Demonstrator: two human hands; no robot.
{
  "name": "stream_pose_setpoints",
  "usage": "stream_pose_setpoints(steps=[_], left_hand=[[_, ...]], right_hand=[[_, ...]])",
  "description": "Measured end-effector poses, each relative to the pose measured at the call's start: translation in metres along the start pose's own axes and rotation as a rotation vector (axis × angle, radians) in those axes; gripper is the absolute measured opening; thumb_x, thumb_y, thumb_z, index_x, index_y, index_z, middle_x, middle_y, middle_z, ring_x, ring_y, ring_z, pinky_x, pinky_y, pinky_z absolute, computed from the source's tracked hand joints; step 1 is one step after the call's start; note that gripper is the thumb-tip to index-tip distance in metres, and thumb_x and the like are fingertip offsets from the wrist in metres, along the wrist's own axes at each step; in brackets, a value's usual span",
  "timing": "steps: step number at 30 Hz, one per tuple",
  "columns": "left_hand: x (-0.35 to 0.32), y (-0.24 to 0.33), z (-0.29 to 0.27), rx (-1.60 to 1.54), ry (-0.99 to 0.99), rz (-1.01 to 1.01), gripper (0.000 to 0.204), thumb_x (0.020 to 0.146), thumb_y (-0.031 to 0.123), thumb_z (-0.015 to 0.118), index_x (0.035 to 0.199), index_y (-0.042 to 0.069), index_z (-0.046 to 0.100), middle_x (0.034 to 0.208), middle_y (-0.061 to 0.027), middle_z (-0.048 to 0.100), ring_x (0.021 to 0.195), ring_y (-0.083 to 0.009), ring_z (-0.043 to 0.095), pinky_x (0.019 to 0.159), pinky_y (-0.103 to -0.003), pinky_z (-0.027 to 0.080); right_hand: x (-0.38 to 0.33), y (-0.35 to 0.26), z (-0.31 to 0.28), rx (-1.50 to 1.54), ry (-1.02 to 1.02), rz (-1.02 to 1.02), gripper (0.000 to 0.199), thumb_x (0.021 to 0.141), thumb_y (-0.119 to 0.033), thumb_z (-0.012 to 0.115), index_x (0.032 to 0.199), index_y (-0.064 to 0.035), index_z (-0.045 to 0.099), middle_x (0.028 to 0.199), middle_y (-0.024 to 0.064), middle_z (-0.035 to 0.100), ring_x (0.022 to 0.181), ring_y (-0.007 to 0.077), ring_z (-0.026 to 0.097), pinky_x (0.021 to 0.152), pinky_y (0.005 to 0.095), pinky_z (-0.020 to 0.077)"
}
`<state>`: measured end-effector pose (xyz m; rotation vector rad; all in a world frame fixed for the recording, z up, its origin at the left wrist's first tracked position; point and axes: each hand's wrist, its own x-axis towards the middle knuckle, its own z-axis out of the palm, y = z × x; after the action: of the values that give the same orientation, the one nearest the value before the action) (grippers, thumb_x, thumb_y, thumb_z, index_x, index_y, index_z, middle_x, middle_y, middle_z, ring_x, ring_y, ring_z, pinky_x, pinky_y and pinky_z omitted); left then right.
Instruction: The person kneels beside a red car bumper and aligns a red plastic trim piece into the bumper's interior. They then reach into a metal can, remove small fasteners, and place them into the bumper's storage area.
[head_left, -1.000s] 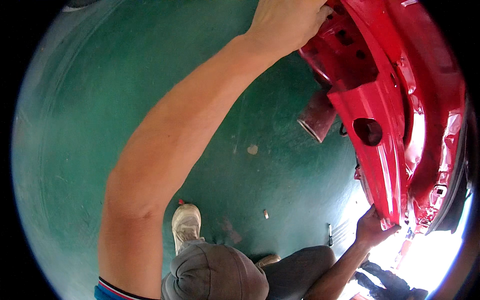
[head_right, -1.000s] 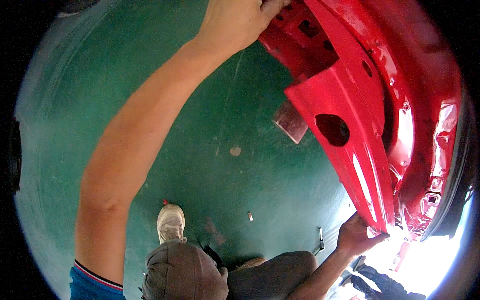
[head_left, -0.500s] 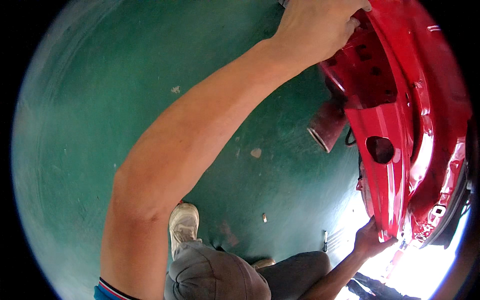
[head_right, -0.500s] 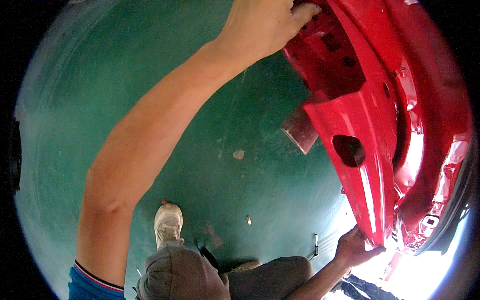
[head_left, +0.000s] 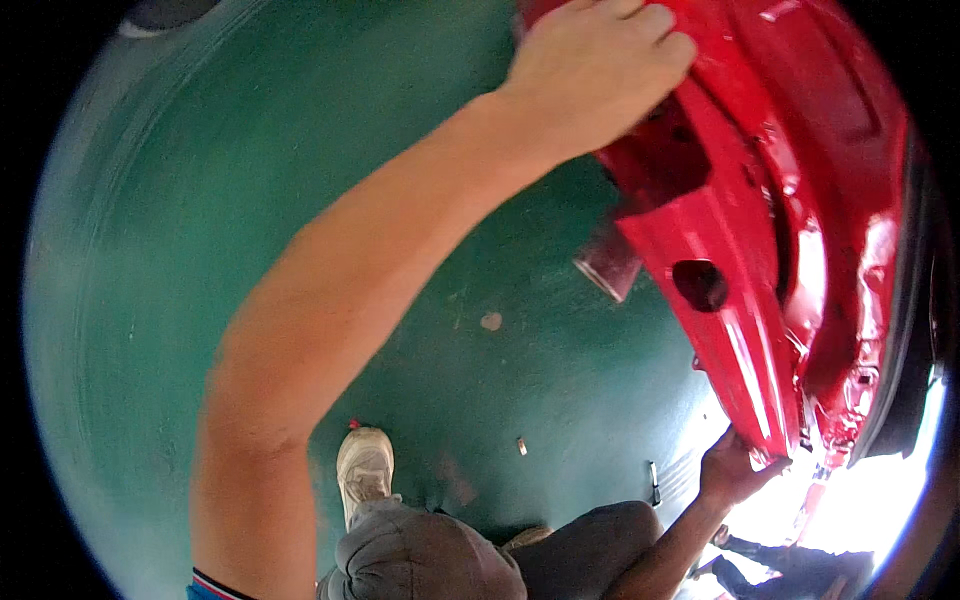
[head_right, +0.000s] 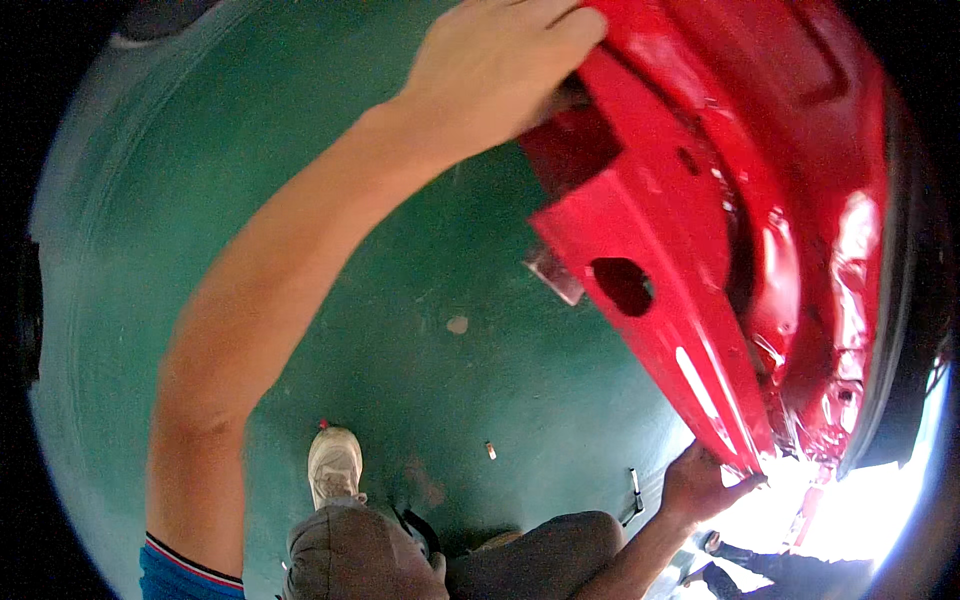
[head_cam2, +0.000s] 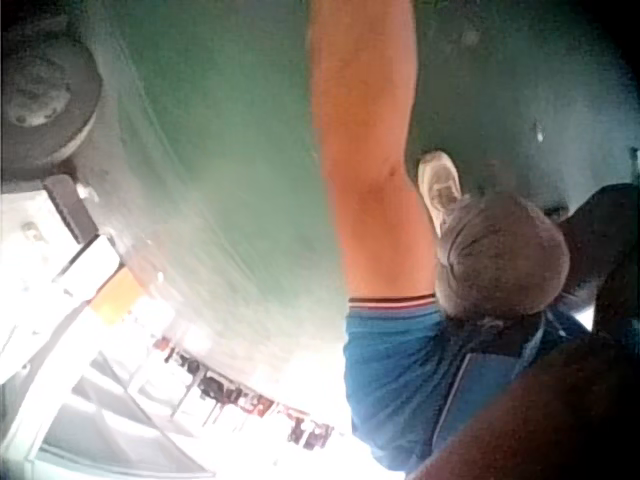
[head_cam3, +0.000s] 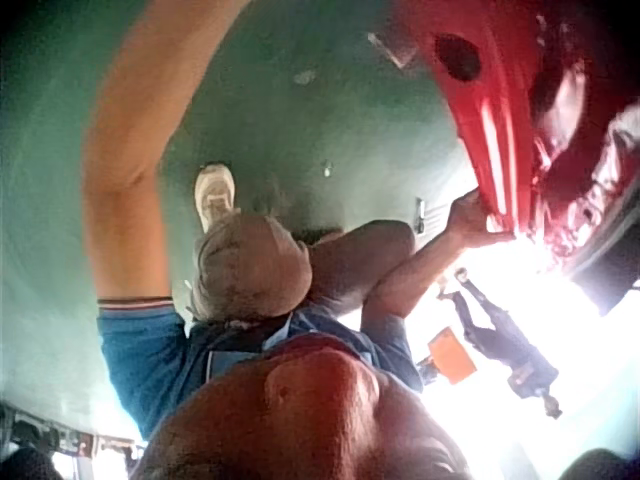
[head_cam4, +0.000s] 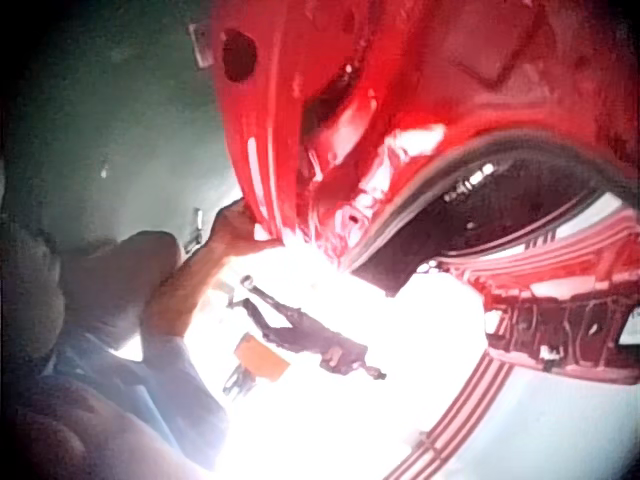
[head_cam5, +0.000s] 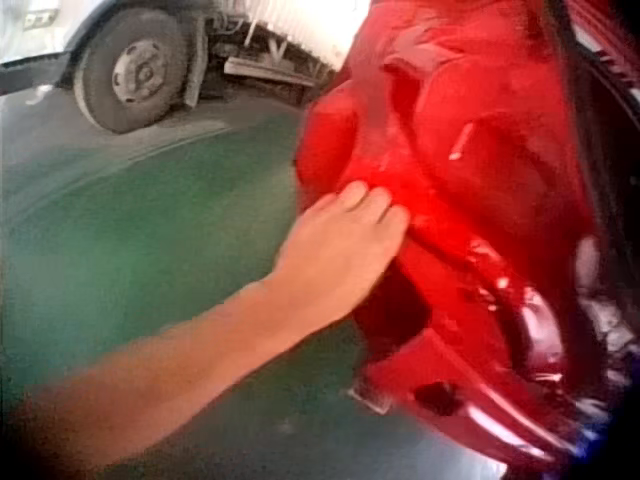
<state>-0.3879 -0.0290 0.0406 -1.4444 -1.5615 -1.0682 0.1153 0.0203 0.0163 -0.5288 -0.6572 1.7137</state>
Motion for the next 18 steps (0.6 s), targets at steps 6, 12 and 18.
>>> stream_pose_setpoints(steps=[6, 12, 18], left_hand=[[0.011, -0.004, -0.016, 0.124, -0.177, 0.083, 0.047, 0.066, 0.011, 0.081, 0.108, 0.01, 0.059, 0.108, -0.0066, 0.062, 0.104, -0.0301, 0.063, 0.082, -0.042, 0.058], [0.017, 0.002, -0.017, 0.16, -0.167, 0.132, 0.038, 0.066, 0.014, 0.082, 0.097, 0.009, 0.06, 0.097, -0.0044, 0.062, 0.096, -0.0257, 0.066, 0.075, -0.039, 0.059], [0.023, 0.008, -0.017, 0.157, -0.166, 0.152, 0.044, 0.063, 0.016, 0.085, 0.098, 0.01, 0.061, 0.098, -0.0044, 0.061, 0.094, -0.0252, 0.065, 0.075, -0.039, 0.058]], right_hand=[[-0.007, 0.012, 0.024, 0.085, 0.128, -0.022, 0.082, 0.091, -0.055, 0.073, 0.146, -0.0019, 0.045, 0.148, 0.0128, 0.055, 0.137, 0.0252, 0.051, 0.122, 0.0413, 0.0359], [-0.01, 0.012, 0.022, 0.114, 0.125, -0.04, 0.088, 0.091, -0.068, 0.065, 0.149, -0.0042, 0.046, 0.152, 0.016, 0.052, 0.139, 0.0314, 0.051, 0.117, 0.0473, 0.0436], [-0.009, 0.015, 0.022, 0.135, 0.122, -0.063, 0.09, 0.089, -0.071, 0.064, 0.148, -0.0049, 0.048, 0.15, 0.0145, 0.054, 0.137, 0.031, 0.053, 0.116, 0.0468, 0.0446]])
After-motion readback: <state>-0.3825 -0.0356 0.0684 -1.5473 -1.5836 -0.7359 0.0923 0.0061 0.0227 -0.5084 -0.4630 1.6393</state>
